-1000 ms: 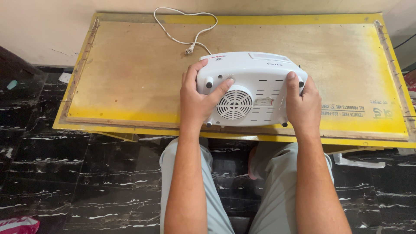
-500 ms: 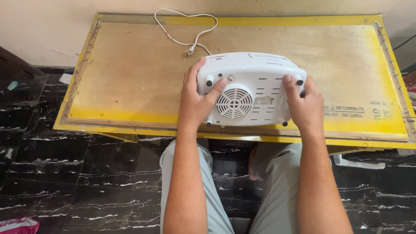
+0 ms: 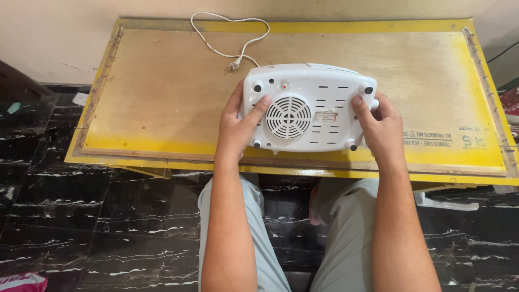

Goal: The person sits on the floor at a low table and uses a red screwdriver to unscrew screws from the base of a white electric mixer base. They flip the unit over, remove the base cover, handle the internal drive coupling, then reposition the cover and drive the screws back in with the screwdriver.

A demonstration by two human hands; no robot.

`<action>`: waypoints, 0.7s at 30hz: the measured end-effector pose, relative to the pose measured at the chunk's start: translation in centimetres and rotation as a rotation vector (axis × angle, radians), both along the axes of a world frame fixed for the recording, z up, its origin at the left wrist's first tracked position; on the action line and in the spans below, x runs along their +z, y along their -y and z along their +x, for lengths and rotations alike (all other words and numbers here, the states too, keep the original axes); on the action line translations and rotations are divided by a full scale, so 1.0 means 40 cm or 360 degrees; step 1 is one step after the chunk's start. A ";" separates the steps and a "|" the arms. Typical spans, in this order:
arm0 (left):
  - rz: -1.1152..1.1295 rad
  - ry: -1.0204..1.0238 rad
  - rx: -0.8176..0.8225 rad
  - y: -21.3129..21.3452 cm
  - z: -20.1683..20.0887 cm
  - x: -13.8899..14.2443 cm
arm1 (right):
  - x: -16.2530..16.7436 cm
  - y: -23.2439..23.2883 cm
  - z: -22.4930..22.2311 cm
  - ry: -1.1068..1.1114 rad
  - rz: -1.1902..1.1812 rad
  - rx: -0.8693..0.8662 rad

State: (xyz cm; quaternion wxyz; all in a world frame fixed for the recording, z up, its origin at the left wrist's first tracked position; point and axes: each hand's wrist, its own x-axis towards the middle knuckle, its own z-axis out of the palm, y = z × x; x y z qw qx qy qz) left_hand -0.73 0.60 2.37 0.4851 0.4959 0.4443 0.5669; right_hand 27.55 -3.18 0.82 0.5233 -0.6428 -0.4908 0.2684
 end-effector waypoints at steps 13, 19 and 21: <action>0.0105 -0.0523 0.0339 0.028 0.026 0.042 | -0.004 -0.002 -0.018 0.0137 0.0077 -0.0190; -0.0112 -0.0649 0.0305 0.052 0.021 0.069 | 0.012 0.015 -0.012 0.0149 -0.0031 -0.0183; -0.0087 -0.0689 0.0277 0.052 0.020 0.072 | 0.017 0.019 0.000 0.0151 -0.0148 -0.0221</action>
